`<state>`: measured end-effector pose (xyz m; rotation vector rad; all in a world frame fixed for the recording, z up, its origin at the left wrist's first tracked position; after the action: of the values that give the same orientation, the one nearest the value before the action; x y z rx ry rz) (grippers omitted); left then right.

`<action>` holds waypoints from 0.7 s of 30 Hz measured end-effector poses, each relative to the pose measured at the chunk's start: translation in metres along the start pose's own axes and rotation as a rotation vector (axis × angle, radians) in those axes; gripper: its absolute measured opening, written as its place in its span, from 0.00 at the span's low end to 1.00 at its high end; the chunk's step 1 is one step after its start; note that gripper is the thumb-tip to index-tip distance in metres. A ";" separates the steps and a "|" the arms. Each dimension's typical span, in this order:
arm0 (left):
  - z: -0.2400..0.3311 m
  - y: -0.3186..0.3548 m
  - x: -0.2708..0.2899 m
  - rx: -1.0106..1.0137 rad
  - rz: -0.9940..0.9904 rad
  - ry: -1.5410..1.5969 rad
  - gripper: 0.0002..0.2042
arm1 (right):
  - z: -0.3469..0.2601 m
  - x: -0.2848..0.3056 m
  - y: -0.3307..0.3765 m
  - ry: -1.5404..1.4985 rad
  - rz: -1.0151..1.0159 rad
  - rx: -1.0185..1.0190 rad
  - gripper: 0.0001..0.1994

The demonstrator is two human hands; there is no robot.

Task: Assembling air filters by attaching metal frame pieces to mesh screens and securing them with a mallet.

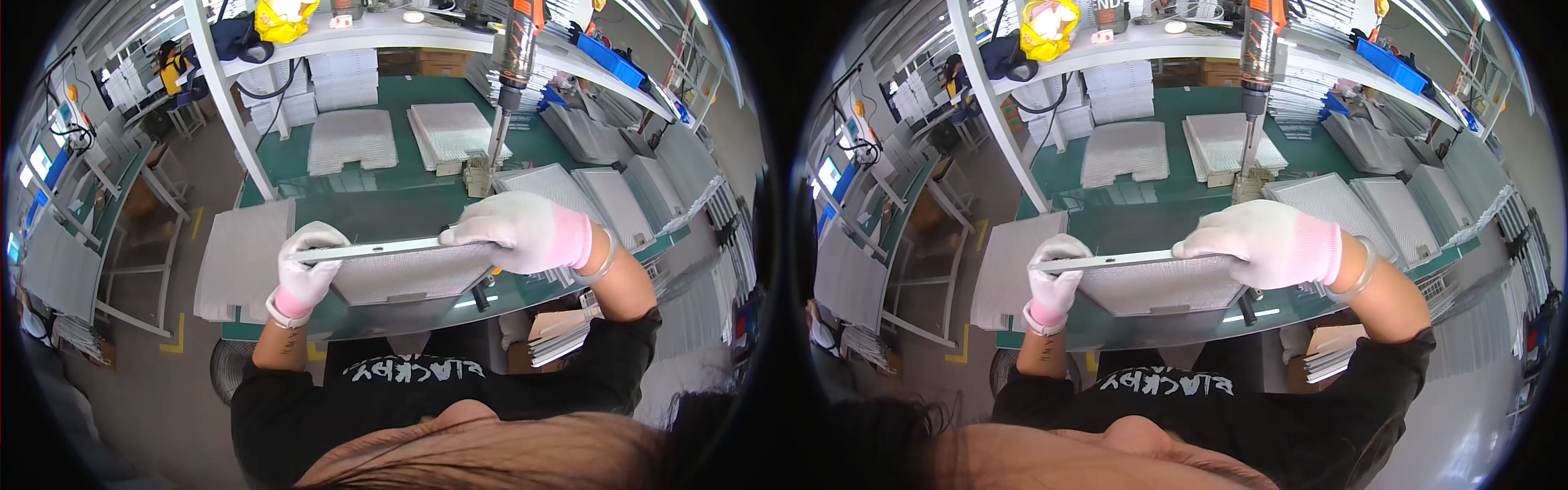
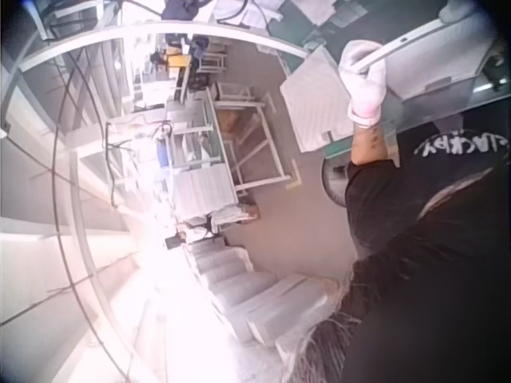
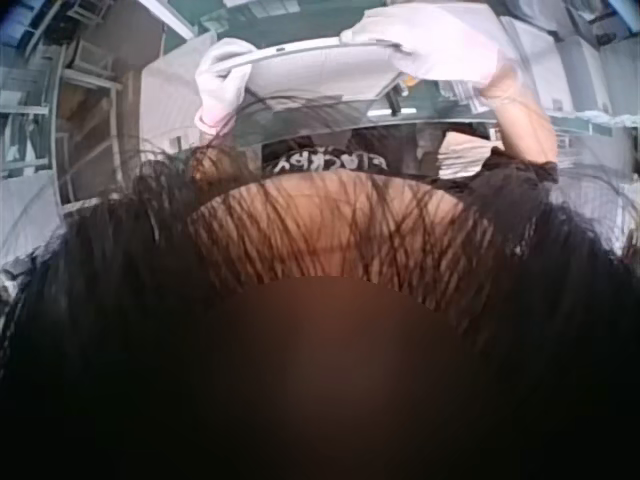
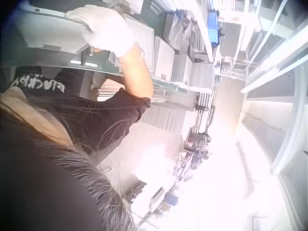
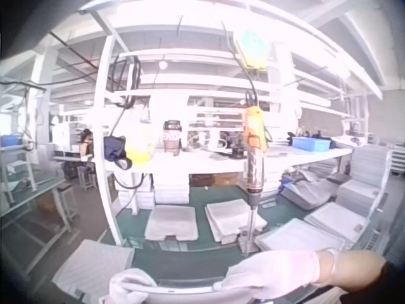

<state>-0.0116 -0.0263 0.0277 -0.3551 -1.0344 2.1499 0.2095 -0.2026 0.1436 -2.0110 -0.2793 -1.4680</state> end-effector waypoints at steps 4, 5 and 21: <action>0.000 0.010 -0.006 -0.060 0.113 0.039 0.09 | -0.002 -0.016 -0.018 -0.087 -0.110 -0.124 0.22; -0.006 0.015 -0.006 -0.132 0.182 0.108 0.15 | -0.003 -0.020 -0.021 -0.095 -0.037 -0.089 0.22; -0.023 0.016 -0.015 -0.281 0.564 -0.258 0.22 | 0.000 -0.022 -0.034 0.006 -0.042 -0.111 0.26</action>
<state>0.0031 -0.0305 -0.0006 -0.5654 -1.5338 2.5980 0.1844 -0.1713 0.1354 -2.0996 -0.2439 -1.5451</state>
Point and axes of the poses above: each hand's wrist, its own y-axis away from the middle knuckle, its own x-axis out of the back of the hand, z = x × y, the point moved 3 cm from there along -y, towards the middle knuckle, and after that the axes turned 3 degrees about -x, right-handed, at the moved point
